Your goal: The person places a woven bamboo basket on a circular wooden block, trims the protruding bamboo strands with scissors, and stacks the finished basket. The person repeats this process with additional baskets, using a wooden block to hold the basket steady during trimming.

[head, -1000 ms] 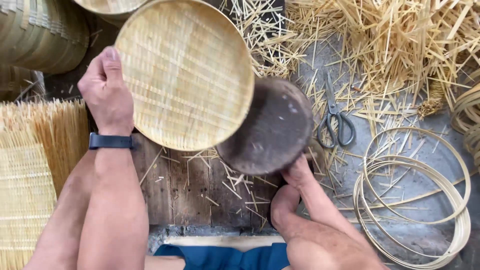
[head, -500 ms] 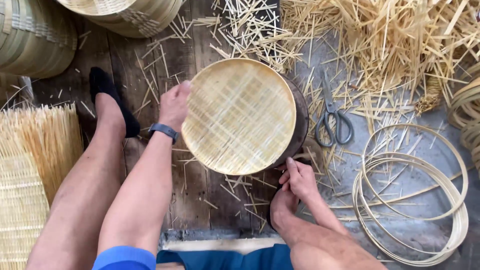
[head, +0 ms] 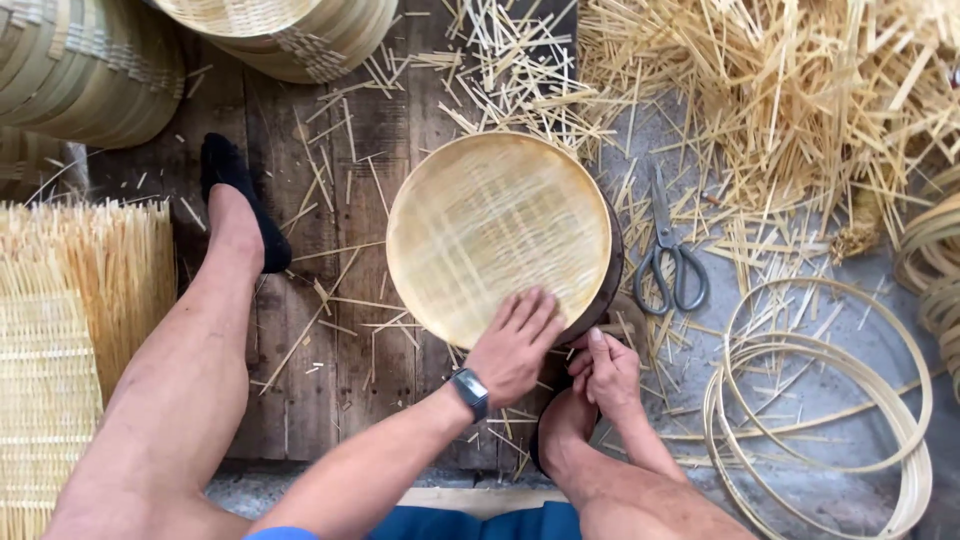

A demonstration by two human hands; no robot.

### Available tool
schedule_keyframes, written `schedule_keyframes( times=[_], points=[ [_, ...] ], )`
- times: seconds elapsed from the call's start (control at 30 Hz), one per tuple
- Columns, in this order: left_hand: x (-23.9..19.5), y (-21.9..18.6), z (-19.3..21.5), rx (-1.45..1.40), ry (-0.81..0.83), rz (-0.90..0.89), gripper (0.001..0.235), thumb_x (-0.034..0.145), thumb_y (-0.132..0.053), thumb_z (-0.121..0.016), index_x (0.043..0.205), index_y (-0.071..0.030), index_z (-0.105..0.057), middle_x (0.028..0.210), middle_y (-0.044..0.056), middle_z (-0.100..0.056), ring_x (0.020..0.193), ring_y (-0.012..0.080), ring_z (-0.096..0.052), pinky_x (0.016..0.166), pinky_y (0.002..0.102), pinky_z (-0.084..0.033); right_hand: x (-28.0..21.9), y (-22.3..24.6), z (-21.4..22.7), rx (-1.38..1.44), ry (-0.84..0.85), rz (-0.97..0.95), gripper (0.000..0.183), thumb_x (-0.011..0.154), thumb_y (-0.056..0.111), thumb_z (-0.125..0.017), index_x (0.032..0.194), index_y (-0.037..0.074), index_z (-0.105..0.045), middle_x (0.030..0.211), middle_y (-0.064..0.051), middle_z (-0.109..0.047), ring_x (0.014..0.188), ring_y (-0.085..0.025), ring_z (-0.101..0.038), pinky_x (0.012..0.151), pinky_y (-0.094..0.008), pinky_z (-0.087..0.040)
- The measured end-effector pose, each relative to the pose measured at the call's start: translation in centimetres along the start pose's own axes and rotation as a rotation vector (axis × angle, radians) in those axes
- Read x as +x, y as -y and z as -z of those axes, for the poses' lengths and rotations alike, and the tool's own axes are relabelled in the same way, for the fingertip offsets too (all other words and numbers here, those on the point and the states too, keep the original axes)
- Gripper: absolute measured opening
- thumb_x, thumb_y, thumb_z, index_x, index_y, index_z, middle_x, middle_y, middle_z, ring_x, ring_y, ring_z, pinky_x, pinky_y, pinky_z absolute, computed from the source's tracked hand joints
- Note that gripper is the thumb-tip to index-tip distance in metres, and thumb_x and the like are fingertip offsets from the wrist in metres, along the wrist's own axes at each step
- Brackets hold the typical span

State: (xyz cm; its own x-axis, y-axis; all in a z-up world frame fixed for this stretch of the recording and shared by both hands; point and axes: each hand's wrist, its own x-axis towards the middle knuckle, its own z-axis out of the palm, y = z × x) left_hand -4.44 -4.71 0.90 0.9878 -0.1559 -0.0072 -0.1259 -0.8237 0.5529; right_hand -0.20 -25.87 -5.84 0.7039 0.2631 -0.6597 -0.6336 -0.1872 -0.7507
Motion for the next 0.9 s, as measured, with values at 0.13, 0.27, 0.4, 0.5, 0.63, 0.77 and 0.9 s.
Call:
schedule_keyframes(
  times=[0.13, 0.27, 0.4, 0.5, 0.63, 0.77, 0.9],
  points=[
    [-2.4, 6.1, 1.4, 0.268, -0.001, -0.122, 0.061, 0.08, -0.003, -0.059, 0.141, -0.002, -0.055, 0.151, 0.02, -0.055, 0.144, 0.035, -0.047, 0.122, 0.051, -0.033, -0.1, -0.3, 0.0, 0.004, -0.005, -0.015, 0.044, 0.105, 0.036, -0.049, 0.092, -0.002, -0.067, 0.06, -0.012, -0.065, 0.037, -0.013, -0.054, 0.03, -0.026, -0.034],
    [-0.3, 14.6, 8.5, 0.516, -0.07, -0.429, 0.042, 0.094, 0.0, -0.059, 0.136, 0.0, -0.061, 0.138, 0.02, -0.065, 0.13, 0.0303, -0.061, 0.116, 0.045, -0.044, 0.1, 0.1, -0.2, 0.007, -0.021, -0.049, 0.043, 0.104, 0.035, -0.05, 0.093, -0.003, -0.065, 0.06, -0.013, -0.064, 0.036, -0.015, -0.053, 0.029, -0.027, -0.033],
    [5.0, 19.3, 19.1, 0.589, -0.178, -0.312, 0.035, 0.094, -0.002, -0.06, 0.129, -0.001, -0.063, 0.126, 0.018, -0.07, 0.12, 0.0288, -0.068, 0.105, 0.04, -0.054, 0.1, 0.1, -0.2, -0.04, -0.038, -0.022, 0.043, 0.103, 0.035, -0.049, 0.092, -0.004, -0.065, 0.061, -0.014, -0.066, 0.037, -0.015, -0.055, 0.029, -0.027, -0.035],
    [8.3, 25.7, 23.1, 0.822, -0.284, -0.054, 0.041, 0.095, 0.008, -0.057, 0.134, -0.002, -0.064, 0.127, 0.02, -0.071, 0.117, 0.029, -0.069, 0.101, 0.036, -0.058, 0.6, -0.6, 0.2, -0.024, -0.035, -0.046, 0.043, 0.103, 0.035, -0.048, 0.093, -0.004, -0.065, 0.061, -0.014, -0.066, 0.037, -0.015, -0.055, 0.03, -0.027, -0.035],
    [10.6, 32.2, 24.8, 0.62, -0.33, 0.247, 0.042, 0.099, 0.012, -0.053, 0.133, -0.006, -0.067, 0.133, 0.015, -0.07, 0.122, 0.0286, -0.065, 0.107, 0.04, -0.051, 1.1, -1.5, 0.9, -0.007, -0.032, -0.104, 0.043, 0.104, 0.034, -0.047, 0.094, -0.004, -0.064, 0.06, -0.014, -0.065, 0.037, -0.016, -0.054, 0.03, -0.027, -0.035],
    [11.0, 35.0, 24.0, 0.595, -0.442, 0.242, 0.045, 0.086, 0.011, -0.057, 0.126, -0.005, -0.071, 0.134, 0.013, -0.069, 0.129, 0.0278, -0.063, 0.11, 0.041, -0.046, 1.6, -3.0, 1.5, 0.013, -0.036, -0.127, 0.045, 0.104, 0.034, -0.047, 0.093, -0.006, -0.065, 0.059, -0.016, -0.064, 0.035, -0.017, -0.054, 0.029, -0.027, -0.035],
    [10.7, 35.3, 23.1, 0.51, -0.457, 0.284, 0.047, 0.088, 0.011, -0.055, 0.128, -0.006, -0.07, 0.135, 0.014, -0.069, 0.13, 0.0275, -0.062, 0.111, 0.04, -0.046, 1.6, -2.7, 1.5, 0.039, -0.023, -0.137, 0.044, 0.104, 0.035, -0.047, 0.093, -0.005, -0.063, 0.059, -0.016, -0.065, 0.035, -0.016, -0.054, 0.028, -0.027, -0.035]
  ],
)
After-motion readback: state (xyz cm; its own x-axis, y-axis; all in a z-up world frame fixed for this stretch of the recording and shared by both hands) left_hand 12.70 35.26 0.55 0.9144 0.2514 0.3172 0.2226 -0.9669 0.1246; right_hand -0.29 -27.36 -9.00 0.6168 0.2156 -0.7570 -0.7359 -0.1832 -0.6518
